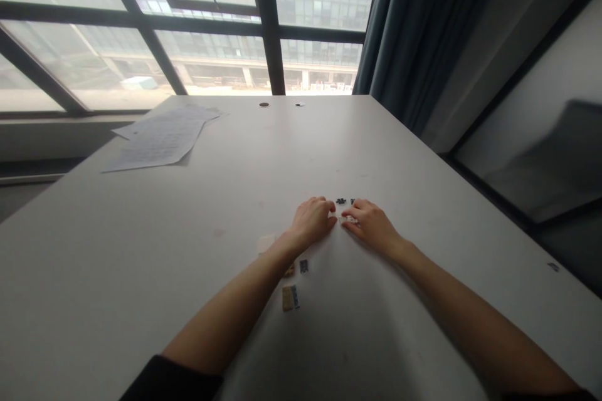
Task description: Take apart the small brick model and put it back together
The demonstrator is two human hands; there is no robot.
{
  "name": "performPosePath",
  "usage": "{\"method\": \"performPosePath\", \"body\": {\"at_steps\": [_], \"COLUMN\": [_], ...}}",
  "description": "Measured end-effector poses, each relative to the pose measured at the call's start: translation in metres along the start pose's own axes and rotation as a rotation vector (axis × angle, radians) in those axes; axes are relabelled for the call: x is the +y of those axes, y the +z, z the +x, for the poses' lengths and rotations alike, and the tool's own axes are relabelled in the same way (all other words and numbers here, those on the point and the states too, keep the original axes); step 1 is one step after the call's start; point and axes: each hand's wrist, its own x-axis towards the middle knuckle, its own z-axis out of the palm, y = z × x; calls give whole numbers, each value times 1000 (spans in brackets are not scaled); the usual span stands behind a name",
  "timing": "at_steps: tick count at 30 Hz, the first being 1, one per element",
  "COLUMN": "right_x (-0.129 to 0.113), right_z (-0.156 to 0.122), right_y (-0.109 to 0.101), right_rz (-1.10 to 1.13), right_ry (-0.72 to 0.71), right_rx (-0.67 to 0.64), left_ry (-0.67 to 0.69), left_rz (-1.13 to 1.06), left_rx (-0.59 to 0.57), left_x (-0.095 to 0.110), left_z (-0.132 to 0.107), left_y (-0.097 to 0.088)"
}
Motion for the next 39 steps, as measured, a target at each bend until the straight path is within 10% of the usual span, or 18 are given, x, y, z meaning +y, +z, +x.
{"method": "performPosePath", "body": {"at_steps": [20, 31, 39], "right_x": [-5, -49, -77], "right_z": [-5, -22, -19], "right_y": [-1, 2, 4], "right_rz": [3, 186, 244], "right_ry": [14, -296, -349], "right_rx": [79, -8, -134], "left_ry": [-44, -138, -54], "left_rz": [-63, -163, -123], "left_rx": [51, 226, 121], "left_x": [-8, -83, -77], "left_z": [-19, -109, -149], "left_y": [-18, -69, -57]}}
